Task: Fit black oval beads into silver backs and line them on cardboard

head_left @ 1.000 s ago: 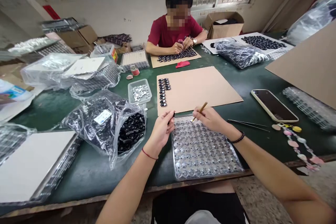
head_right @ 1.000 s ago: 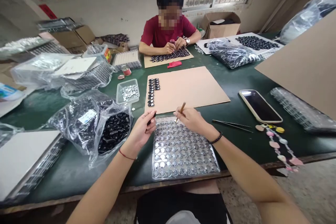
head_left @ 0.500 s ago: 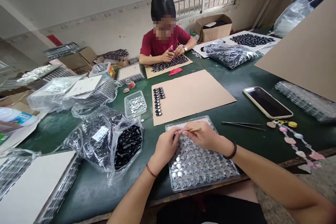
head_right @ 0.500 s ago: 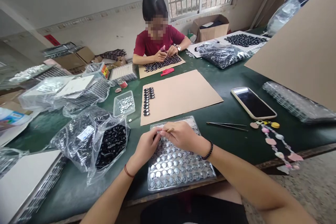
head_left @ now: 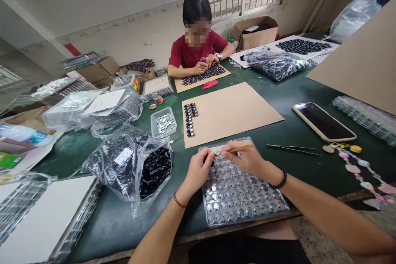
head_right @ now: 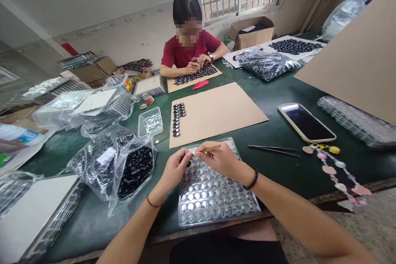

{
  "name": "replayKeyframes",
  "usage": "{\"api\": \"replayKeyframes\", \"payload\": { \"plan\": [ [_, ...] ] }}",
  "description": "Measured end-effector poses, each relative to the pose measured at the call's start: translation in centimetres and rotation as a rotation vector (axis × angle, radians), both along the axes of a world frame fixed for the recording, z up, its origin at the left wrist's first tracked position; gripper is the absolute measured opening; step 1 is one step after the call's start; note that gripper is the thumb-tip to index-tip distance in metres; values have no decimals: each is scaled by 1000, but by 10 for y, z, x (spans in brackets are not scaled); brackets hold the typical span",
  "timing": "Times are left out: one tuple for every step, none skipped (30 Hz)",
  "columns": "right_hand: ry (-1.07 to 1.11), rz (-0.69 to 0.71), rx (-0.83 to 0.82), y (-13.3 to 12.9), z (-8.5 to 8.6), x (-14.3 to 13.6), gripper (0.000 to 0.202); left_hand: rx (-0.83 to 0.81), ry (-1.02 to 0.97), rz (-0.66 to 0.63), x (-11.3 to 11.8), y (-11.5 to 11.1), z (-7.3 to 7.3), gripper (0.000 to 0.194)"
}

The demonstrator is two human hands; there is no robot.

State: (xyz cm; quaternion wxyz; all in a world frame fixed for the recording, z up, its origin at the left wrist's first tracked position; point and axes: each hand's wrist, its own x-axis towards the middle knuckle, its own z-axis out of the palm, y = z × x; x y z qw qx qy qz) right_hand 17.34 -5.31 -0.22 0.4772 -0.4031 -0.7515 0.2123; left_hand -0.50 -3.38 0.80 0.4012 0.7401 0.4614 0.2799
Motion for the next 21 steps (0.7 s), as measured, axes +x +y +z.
{"api": "replayKeyframes", "payload": {
  "plan": [
    [10,-20,16,0,-1,0,17,-5,-5,17,0,1,0,30],
    [17,-37,30,1,-2,0,17,-8,-10,31,0,1,-1,30],
    [19,-48,39,1,-3,0,17,-8,-14,41,0,2,-2,30],
    [14,-54,42,2,-3,0,18,-6,-18,48,0,2,-2,30],
    [7,-54,38,2,-2,0,20,-4,-21,49,0,2,-3,30],
    [1,-46,28,2,-1,1,22,-3,-25,49,0,2,-4,30],
    [-3,-34,19,2,0,1,25,0,-29,49,0,2,-4,30],
    [-6,-20,13,2,1,1,27,5,-30,49,0,2,-4,30],
    [-10,-9,14,2,2,2,29,11,-30,49,0,1,-5,31],
    [-17,-1,19,2,2,2,30,18,-28,49,0,1,-5,30],
    [-30,0,26,2,3,2,30,26,-24,49,0,1,-5,30],
    [-48,-4,36,2,2,2,29,33,-19,47,0,1,-5,30],
    [-67,-10,48,2,2,2,29,37,-14,46,-1,2,-5,30],
    [-84,-20,59,2,1,2,28,40,-12,49,-1,3,-4,30],
    [-95,-35,67,2,0,3,28,43,-15,59,-2,4,-4,30],
    [-98,-57,69,2,0,4,28,44,-25,79,-3,6,-3,30],
    [-86,-85,60,2,-1,5,29,45,-41,107,-5,7,-2,30],
    [-58,-112,36,3,-2,6,29,42,-60,141,-6,9,-1,30],
    [-11,-135,0,3,-2,7,30,35,-81,173,-7,11,0,30],
    [53,-148,-43,4,-3,7,30,21,-101,194,-7,12,1,29],
    [128,-148,-90,4,-3,7,30,-1,-120,197,-7,12,2,29]
  ]
}}
